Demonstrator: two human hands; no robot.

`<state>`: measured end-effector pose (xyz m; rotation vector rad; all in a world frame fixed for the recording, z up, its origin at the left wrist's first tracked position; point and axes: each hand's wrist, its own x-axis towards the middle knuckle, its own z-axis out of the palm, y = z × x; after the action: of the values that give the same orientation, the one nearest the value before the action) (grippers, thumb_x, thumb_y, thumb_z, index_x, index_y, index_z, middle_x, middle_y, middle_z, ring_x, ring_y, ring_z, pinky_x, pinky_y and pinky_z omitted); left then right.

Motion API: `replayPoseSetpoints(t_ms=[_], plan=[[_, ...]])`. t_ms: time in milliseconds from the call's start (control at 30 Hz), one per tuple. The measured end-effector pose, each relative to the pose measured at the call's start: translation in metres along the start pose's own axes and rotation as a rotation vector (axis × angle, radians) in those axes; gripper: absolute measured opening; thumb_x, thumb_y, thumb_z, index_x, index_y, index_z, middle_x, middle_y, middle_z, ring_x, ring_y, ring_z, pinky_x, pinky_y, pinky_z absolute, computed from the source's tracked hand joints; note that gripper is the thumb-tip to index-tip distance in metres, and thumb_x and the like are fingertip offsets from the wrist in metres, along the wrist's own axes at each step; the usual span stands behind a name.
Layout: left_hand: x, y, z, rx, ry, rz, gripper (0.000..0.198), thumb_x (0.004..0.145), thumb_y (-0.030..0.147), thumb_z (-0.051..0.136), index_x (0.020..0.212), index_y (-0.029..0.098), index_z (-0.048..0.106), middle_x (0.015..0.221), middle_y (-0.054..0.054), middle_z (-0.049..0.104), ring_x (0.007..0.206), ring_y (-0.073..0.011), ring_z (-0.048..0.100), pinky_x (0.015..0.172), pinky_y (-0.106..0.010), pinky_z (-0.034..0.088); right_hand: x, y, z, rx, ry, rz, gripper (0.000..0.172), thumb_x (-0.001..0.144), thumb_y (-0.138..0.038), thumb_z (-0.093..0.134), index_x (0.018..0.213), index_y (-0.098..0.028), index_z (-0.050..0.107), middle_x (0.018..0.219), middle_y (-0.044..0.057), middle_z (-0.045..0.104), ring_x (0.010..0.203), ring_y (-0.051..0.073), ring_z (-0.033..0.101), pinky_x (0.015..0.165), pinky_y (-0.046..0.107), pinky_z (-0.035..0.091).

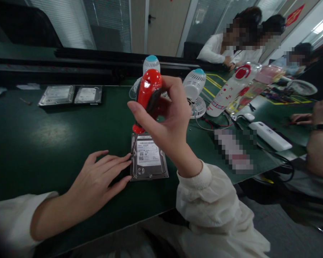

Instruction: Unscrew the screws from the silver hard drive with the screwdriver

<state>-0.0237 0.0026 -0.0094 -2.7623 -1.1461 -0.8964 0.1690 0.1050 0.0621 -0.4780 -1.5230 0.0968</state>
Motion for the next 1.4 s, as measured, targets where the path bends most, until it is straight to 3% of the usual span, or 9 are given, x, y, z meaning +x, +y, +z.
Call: replayPoseSetpoints(t_ms=[200,333,433,667,800,1000,1133,1300,1400], plan=[[0.0,-0.002,0.001,0.006,-0.008,0.02,0.032,0.108,0.03,0.048,0.122,0.011,0.069,0.125,-0.013,0.078,0.104,-0.0277,0.076,0.1,-0.056,0.044,0.025,-0.013,-0.008,-0.142,-0.368,0.014,0.056,0.087,-0.038,0.073,0.138,-0.029,0.051,0.116,0.002,0.065,0.079,0.011,0.064,0.058,0.022,0.052],[0.0,-0.002,-0.001,0.009,-0.028,0.016,0.031,0.108,0.029,0.048,0.123,0.011,0.069,0.126,-0.013,0.078,0.105,-0.0277,0.075,0.1,-0.056,0.045,0.048,-0.031,-0.009,-0.285,-0.619,-0.121,0.038,0.087,-0.036,0.067,0.121,-0.021,0.061,0.099,0.002,0.065,0.065,0.011,0.056,0.062,0.027,0.053],[0.0,-0.002,-0.001,0.0,-0.038,0.014,0.031,0.107,0.028,0.05,0.126,0.011,0.068,0.127,-0.013,0.077,0.106,-0.028,0.075,0.101,-0.056,0.045,0.063,-0.035,-0.007,-0.389,-0.615,-0.193,0.033,0.087,-0.048,0.069,0.105,-0.021,0.062,0.074,-0.004,0.053,0.052,0.009,0.041,0.066,0.031,0.052],[0.0,-0.001,0.0,0.007,-0.015,0.014,0.029,0.107,0.026,0.049,0.123,0.011,0.069,0.126,-0.013,0.078,0.104,-0.0266,0.075,0.101,-0.054,0.044,0.089,-0.037,-0.005,-0.481,-0.922,-0.213,0.023,0.09,-0.038,0.047,0.098,-0.02,0.059,0.082,0.001,0.052,0.062,0.012,0.045,0.078,0.035,0.051],[0.0,0.001,0.0,0.009,-0.012,0.005,0.03,0.107,0.027,0.049,0.123,0.012,0.069,0.126,-0.012,0.078,0.104,-0.0264,0.075,0.102,-0.054,0.044,0.093,-0.041,-0.004,-0.622,-0.83,-0.21,0.027,0.094,-0.052,0.052,0.089,-0.026,0.052,0.069,-0.001,0.047,0.065,0.017,0.051,0.076,0.039,0.051],[0.003,0.002,-0.002,0.028,0.008,0.009,0.03,0.108,0.027,0.048,0.119,0.012,0.071,0.12,-0.011,0.08,0.098,-0.0259,0.076,0.099,-0.053,0.044,0.096,-0.045,-0.006,-0.167,-1.085,-0.134,0.027,0.082,-0.025,0.069,0.1,-0.026,0.05,0.089,-0.003,0.057,0.074,0.011,0.053,0.074,0.029,0.051],[0.004,0.003,-0.004,0.014,-0.018,0.013,0.03,0.107,0.026,0.048,0.122,0.012,0.071,0.123,-0.011,0.079,0.101,-0.0257,0.075,0.102,-0.053,0.043,0.094,-0.039,-0.003,-0.225,-0.949,-0.046,0.038,0.08,-0.044,0.079,0.088,-0.028,0.046,0.073,-0.005,0.053,0.071,0.014,0.059,0.064,0.027,0.049],[0.004,0.003,-0.004,0.019,-0.009,0.007,0.029,0.107,0.025,0.048,0.121,0.013,0.071,0.122,-0.011,0.079,0.099,-0.0257,0.075,0.102,-0.053,0.042,0.095,-0.035,-0.009,-0.189,-1.072,-0.108,0.02,0.086,-0.027,0.061,0.103,-0.023,0.052,0.1,0.002,0.058,0.078,0.012,0.052,0.072,0.031,0.051],[0.003,0.003,-0.004,-0.001,-0.014,-0.009,0.028,0.106,0.024,0.05,0.123,0.013,0.07,0.125,-0.011,0.078,0.102,-0.0255,0.075,0.102,-0.051,0.041,0.097,-0.032,-0.013,-0.31,-1.015,-0.102,0.016,0.091,-0.038,0.062,0.093,-0.025,0.053,0.086,0.001,0.058,0.067,0.014,0.044,0.07,0.034,0.048]])
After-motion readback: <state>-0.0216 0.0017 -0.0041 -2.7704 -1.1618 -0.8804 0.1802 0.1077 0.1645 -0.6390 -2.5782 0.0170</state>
